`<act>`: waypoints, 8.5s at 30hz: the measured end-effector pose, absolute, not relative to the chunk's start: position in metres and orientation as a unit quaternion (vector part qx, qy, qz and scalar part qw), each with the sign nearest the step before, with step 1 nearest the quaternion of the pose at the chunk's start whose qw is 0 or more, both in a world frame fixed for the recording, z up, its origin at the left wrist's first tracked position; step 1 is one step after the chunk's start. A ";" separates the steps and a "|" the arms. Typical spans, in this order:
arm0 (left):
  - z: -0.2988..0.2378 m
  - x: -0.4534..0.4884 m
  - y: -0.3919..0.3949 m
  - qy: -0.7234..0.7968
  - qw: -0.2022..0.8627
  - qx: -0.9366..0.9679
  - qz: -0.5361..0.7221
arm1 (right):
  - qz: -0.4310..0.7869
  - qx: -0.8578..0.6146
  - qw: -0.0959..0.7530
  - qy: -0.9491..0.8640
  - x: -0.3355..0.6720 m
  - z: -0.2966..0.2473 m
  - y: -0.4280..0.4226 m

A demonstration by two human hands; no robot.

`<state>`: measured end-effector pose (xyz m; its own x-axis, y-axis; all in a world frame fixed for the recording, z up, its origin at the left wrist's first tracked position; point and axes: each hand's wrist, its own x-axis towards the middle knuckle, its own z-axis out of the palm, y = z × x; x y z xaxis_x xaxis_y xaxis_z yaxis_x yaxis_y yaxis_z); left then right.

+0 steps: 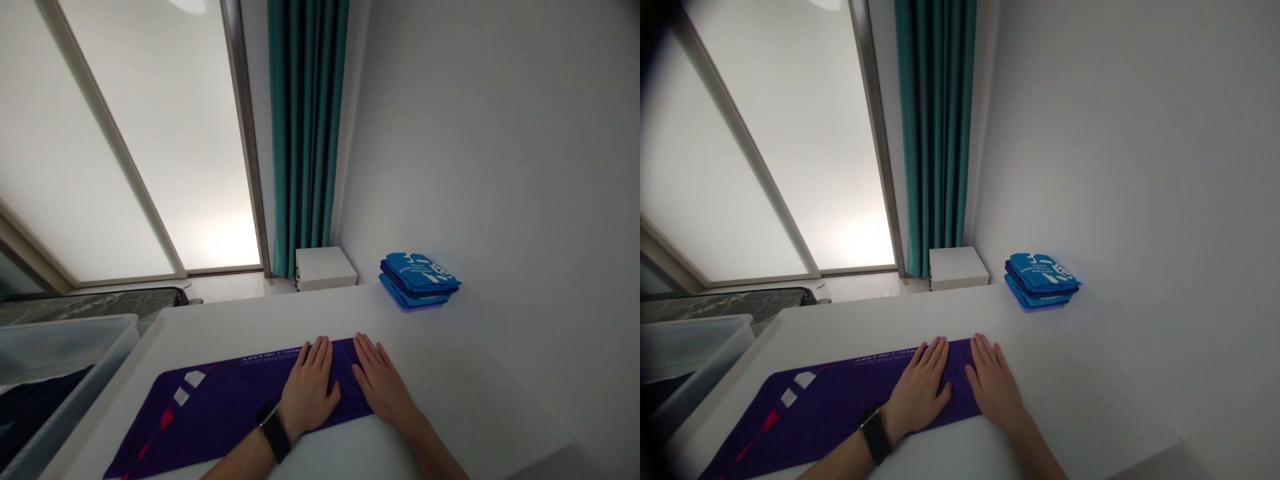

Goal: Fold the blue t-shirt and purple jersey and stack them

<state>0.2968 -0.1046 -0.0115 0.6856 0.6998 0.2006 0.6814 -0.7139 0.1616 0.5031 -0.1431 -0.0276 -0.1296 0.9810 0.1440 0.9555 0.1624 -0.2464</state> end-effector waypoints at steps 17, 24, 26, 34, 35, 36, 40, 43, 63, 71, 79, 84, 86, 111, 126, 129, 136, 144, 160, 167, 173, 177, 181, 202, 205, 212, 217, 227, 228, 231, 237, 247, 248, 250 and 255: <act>-0.009 0.340 -0.121 0.331 0.088 0.932 0.116 | 0.170 -0.698 0.396 -0.572 0.537 -0.042 -0.135; -0.010 0.338 -0.118 0.323 0.094 0.935 0.109 | 0.080 -0.649 0.315 -0.687 0.525 -0.045 -0.139; -0.004 0.336 -0.116 0.323 0.093 0.935 0.113 | 0.064 -0.638 0.291 -0.710 0.524 -0.046 -0.140; 0.005 0.304 -0.112 0.348 0.040 0.929 0.120 | -0.023 -0.655 0.244 -0.715 0.517 -0.036 -0.141; 0.002 0.301 -0.112 0.354 0.034 0.927 0.120 | -0.045 -0.652 0.231 -0.721 0.510 -0.033 -0.142; 0.000 0.299 -0.112 0.361 0.028 0.924 0.121 | -0.065 -0.649 0.219 -0.726 0.502 -0.030 -0.143; -0.009 0.294 -0.112 0.377 0.009 0.919 0.116 | -0.088 -0.621 0.166 -0.761 0.469 -0.021 -0.143; -0.011 0.293 -0.111 0.381 -0.001 0.918 0.111 | -0.077 -0.609 0.135 -0.778 0.458 -0.016 -0.137; -0.017 0.270 -0.106 0.421 -0.018 0.899 0.121 | -0.041 -0.609 0.067 -0.789 0.468 -0.024 -0.128; -0.018 0.217 -0.107 0.456 -0.035 0.882 0.116 | -0.021 -0.608 0.094 -0.788 0.473 -0.037 -0.124; -0.020 0.202 -0.111 0.487 -0.039 0.863 0.130 | -0.023 -0.606 0.108 -0.788 0.446 -0.014 -0.126; -0.018 0.203 -0.112 0.490 -0.034 0.862 0.124 | -0.014 -0.545 0.101 -0.832 0.391 -0.004 -0.128; -0.018 0.203 -0.112 0.488 -0.036 0.864 0.121 | -0.002 -0.539 0.092 -0.837 0.380 -0.007 -0.126; -0.018 0.059 -0.106 0.592 -0.060 0.797 0.104 | -0.014 -0.529 0.120 -0.840 0.389 -0.044 -0.118; 0.042 0.126 -0.119 0.375 0.000 0.920 0.113 | -0.015 -0.578 0.144 -0.803 0.387 -0.030 -0.118; 0.052 0.157 -0.114 0.262 0.069 0.958 0.097 | -0.031 -0.616 0.132 -0.776 0.387 -0.028 -0.126; 0.043 0.170 -0.096 0.164 0.116 0.978 0.061 | -0.025 -0.660 0.108 -0.743 0.397 -0.040 -0.137; 0.017 0.176 -0.113 0.224 0.116 0.964 0.082 | 0.017 -0.578 0.098 -0.810 0.423 -0.028 -0.107; 0.047 0.146 -0.093 0.151 0.146 0.976 0.056 | -0.027 -0.653 0.090 -0.752 0.418 -0.022 -0.085; 0.041 0.132 -0.094 0.174 0.171 0.969 0.030 | -0.012 -0.719 0.068 -0.692 0.394 -0.035 -0.095; 0.022 0.146 -0.125 0.278 0.161 0.944 0.073 | -0.001 -0.649 0.066 -0.758 0.407 -0.033 -0.067; 0.006 0.166 -0.149 0.368 0.135 0.915 0.094 | 0.014 -0.575 0.074 -0.815 0.415 -0.029 -0.044; -0.008 0.189 -0.168 0.445 0.104 0.883 0.110 | 0.011 -0.528 0.074 -0.846 0.413 -0.020 -0.033; -0.004 0.177 -0.171 0.430 0.129 0.887 0.109 | 0.015 -0.600 0.074 -0.797 0.356 -0.024 -0.049; -0.008 0.183 -0.176 0.457 0.126 0.874 0.108 | 0.030 -0.572 0.063 -0.817 0.351 -0.023 -0.036; -0.010 0.181 -0.177 0.461 0.123 0.870 0.122 | 0.033 -0.551 0.067 -0.831 0.346 -0.017 -0.026; -0.007 0.163 -0.153 0.453 0.119 0.874 0.133 | 0.015 -0.552 0.078 -0.830 0.347 -0.011 -0.052; -0.010 0.144 -0.084 0.420 0.072 0.897 0.120 | 0.066 -0.524 0.077 -0.845 0.359 -0.012 -0.122; -0.010 0.144 -0.083 0.421 0.068 0.897 0.114 | 0.069 -0.521 0.078 -0.847 0.360 -0.011 -0.122; -0.009 0.144 -0.084 0.419 0.063 0.899 0.108 | 0.074 -0.517 0.078 -0.850 0.362 -0.008 -0.119; -0.007 0.138 -0.099 0.411 0.065 0.903 0.110 | 0.071 -0.507 0.077 -0.856 0.360 -0.002 -0.134; 0.003 0.131 -0.148 0.387 0.087 0.912 0.102 | 0.098 -0.498 0.086 -0.858 0.345 -0.006 -0.175; 0.004 0.131 -0.150 0.388 0.084 0.912 0.101 | 0.095 -0.500 0.087 -0.856 0.344 -0.007 -0.176; 0.004 0.131 -0.153 0.390 0.081 0.912 0.097 | 0.088 -0.501 0.089 -0.856 0.344 -0.007 -0.177; 0.005 0.132 -0.152 0.396 0.083 0.909 0.103 | 0.074 -0.501 0.088 -0.858 0.344 -0.006 -0.177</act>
<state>0.1321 -0.1519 0.0052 0.6661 0.7360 0.1208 0.7020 -0.6734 0.2317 0.3440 -0.1771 -0.0063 -0.4832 0.8722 0.0766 0.8461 0.4876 -0.2153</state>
